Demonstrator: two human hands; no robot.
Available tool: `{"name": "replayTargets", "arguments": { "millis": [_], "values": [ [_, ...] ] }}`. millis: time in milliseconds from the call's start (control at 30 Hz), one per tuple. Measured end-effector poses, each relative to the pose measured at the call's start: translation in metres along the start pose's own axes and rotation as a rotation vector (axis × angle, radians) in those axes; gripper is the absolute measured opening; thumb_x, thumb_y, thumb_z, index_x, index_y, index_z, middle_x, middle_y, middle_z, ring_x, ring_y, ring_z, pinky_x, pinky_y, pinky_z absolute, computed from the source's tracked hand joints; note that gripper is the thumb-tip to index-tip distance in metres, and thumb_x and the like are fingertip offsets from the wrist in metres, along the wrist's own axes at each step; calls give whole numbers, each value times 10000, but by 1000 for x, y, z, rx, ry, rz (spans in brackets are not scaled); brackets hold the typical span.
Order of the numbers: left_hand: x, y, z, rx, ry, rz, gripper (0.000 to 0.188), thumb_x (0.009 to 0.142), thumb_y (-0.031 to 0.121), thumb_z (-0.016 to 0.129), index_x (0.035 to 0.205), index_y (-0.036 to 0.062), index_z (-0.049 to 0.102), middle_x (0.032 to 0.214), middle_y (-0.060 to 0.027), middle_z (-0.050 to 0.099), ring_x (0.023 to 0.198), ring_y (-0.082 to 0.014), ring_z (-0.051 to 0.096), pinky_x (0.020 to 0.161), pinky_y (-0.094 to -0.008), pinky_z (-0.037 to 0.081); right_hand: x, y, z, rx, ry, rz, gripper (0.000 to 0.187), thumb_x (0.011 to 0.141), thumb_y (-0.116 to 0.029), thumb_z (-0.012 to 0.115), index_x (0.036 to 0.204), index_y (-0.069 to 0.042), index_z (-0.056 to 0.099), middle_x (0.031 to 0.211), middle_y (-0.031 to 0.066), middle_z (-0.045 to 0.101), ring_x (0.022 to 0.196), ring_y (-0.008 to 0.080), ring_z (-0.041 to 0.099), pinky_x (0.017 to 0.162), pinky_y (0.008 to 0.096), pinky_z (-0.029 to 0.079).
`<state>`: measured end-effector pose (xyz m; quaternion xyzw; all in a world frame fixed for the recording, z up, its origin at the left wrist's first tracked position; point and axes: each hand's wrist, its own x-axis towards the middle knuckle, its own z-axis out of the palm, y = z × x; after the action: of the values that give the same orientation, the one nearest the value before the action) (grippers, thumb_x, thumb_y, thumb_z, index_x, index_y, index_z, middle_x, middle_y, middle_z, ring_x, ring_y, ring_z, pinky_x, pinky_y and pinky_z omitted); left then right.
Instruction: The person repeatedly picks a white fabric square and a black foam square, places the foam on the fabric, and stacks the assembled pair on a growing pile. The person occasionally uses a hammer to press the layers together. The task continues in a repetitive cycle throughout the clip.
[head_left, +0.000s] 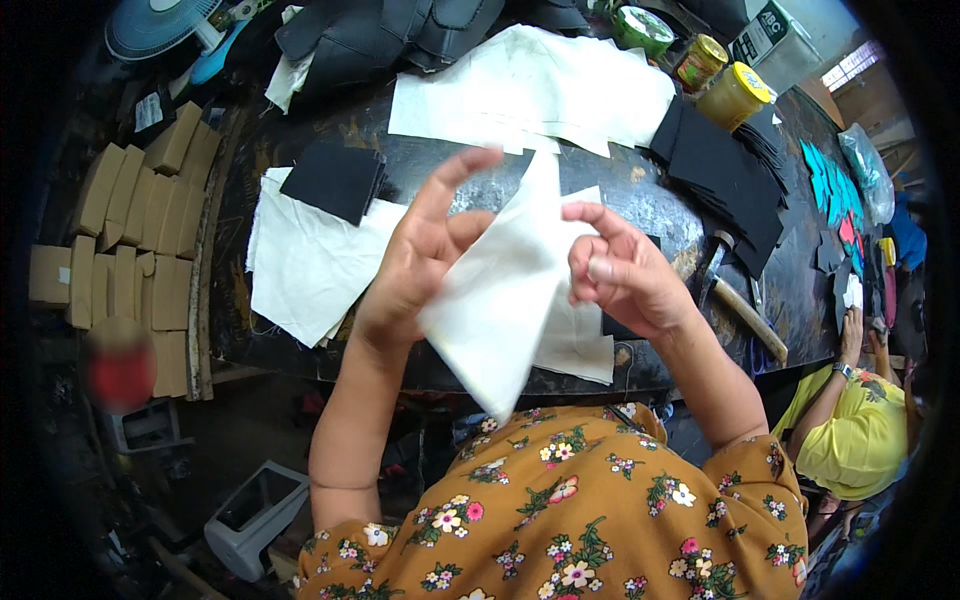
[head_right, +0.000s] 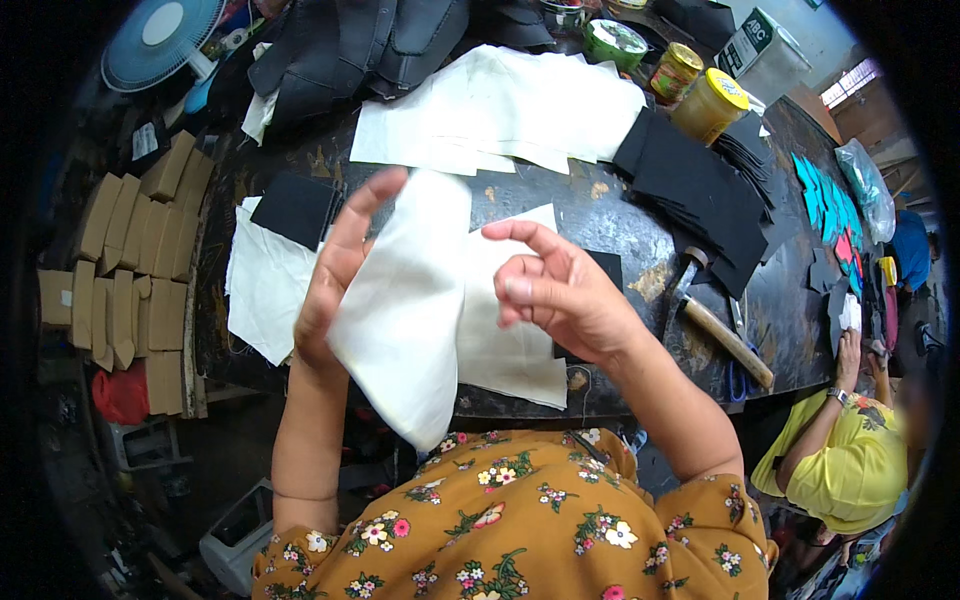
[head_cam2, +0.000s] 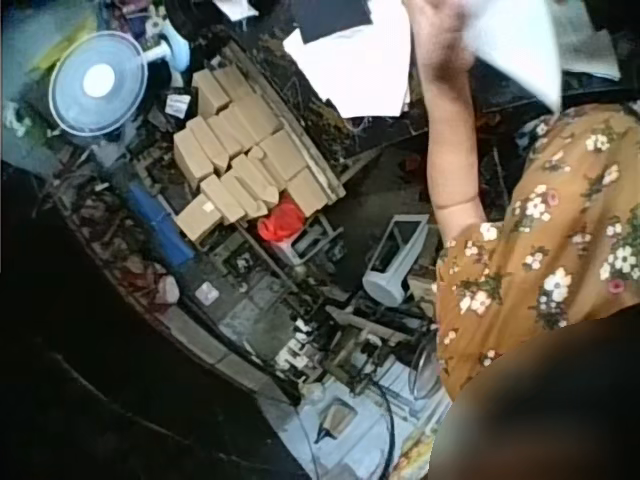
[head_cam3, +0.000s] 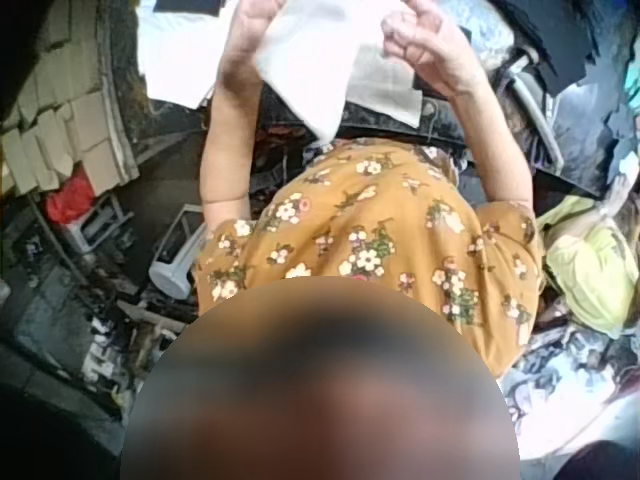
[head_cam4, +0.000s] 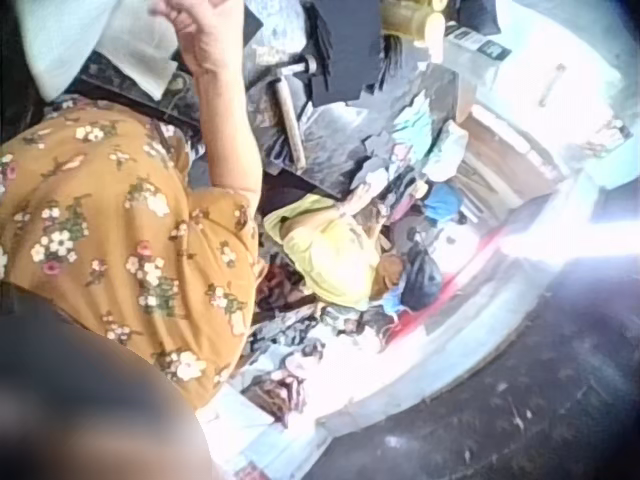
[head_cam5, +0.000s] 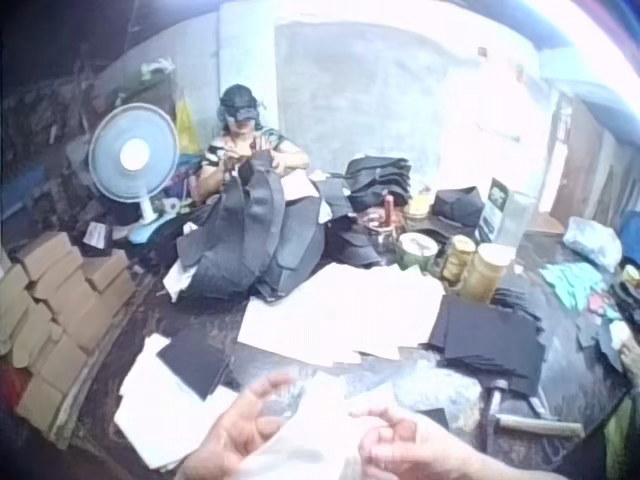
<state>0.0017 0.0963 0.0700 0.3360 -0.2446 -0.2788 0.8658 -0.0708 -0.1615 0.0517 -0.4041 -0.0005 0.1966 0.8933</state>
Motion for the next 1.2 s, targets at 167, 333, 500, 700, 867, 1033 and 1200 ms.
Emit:
{"name": "replayTargets", "arguments": {
  "millis": [167, 333, 500, 700, 867, 1033, 1200],
  "values": [
    [-16, -31, -20, 136, 54, -355, 618, 972, 128, 782, 1483, 41, 446, 1138, -131, 724, 889, -163, 763, 767, -285, 636, -30, 8, -7, -518, 83, -15, 555, 955, -35, 802, 1473, -41, 600, 1129, 29, 676, 980, 91, 646, 885, 280, 578],
    [-22, -51, 15, 619, 313, -395, 576, 974, 115, 778, 1461, 47, 480, 1155, -99, 692, 921, -119, 718, 767, -234, 573, -43, 28, -13, -924, 55, -148, 599, 930, -2, 777, 1501, -53, 602, 1382, 65, 634, 1124, 119, 648, 898, 288, 582],
    [-45, -45, 66, 1583, 104, -28, 920, 840, 151, 870, 1624, 66, 397, 1358, -171, 652, 1144, -346, 695, 947, -409, 576, -43, 31, -15, -918, 28, -266, 424, 921, 34, 719, 1337, -44, 695, 1239, 82, 700, 1055, 189, 710, 933, 345, 600],
    [-35, -42, 94, 1631, 292, -131, 700, 876, 7, 788, 1529, 31, 537, 1093, -210, 745, 1003, -355, 758, 917, -408, 586, -36, 34, -11, -827, 105, -563, 721, 861, -154, 885, 1499, -37, 570, 1423, 132, 634, 1236, 249, 662, 1069, 402, 538],
    [-31, -28, 99, 1030, 480, 153, 250, 999, -6, 725, 1245, -46, 710, 1127, -78, 773, 1009, -131, 717, 883, -286, 569, -59, 35, -9, -30, -170, -30, 1258, 779, -198, 992, 1730, -75, 179, 1488, 198, 573, 1373, 285, 596, 1175, 423, 467],
    [1, -62, 35, 755, 556, 77, 321, 1018, 32, 722, 1330, -30, 673, 1180, -93, 765, 1070, -137, 709, 950, -306, 564, -86, 47, -13, -200, 179, -4, 803, 972, 34, 754, 1657, -13, 338, 1169, 104, 681, 1100, 165, 702, 928, 307, 586],
    [5, -82, 8, 752, 503, -122, 472, 991, -3, 719, 1447, -14, 598, 1295, -111, 728, 1170, -162, 686, 1024, -336, 550, -92, 40, -19, -381, 363, 38, 777, 998, 58, 687, 1681, -39, 330, 1038, 56, 633, 928, 88, 658, 762, 270, 568]
  ]
}}
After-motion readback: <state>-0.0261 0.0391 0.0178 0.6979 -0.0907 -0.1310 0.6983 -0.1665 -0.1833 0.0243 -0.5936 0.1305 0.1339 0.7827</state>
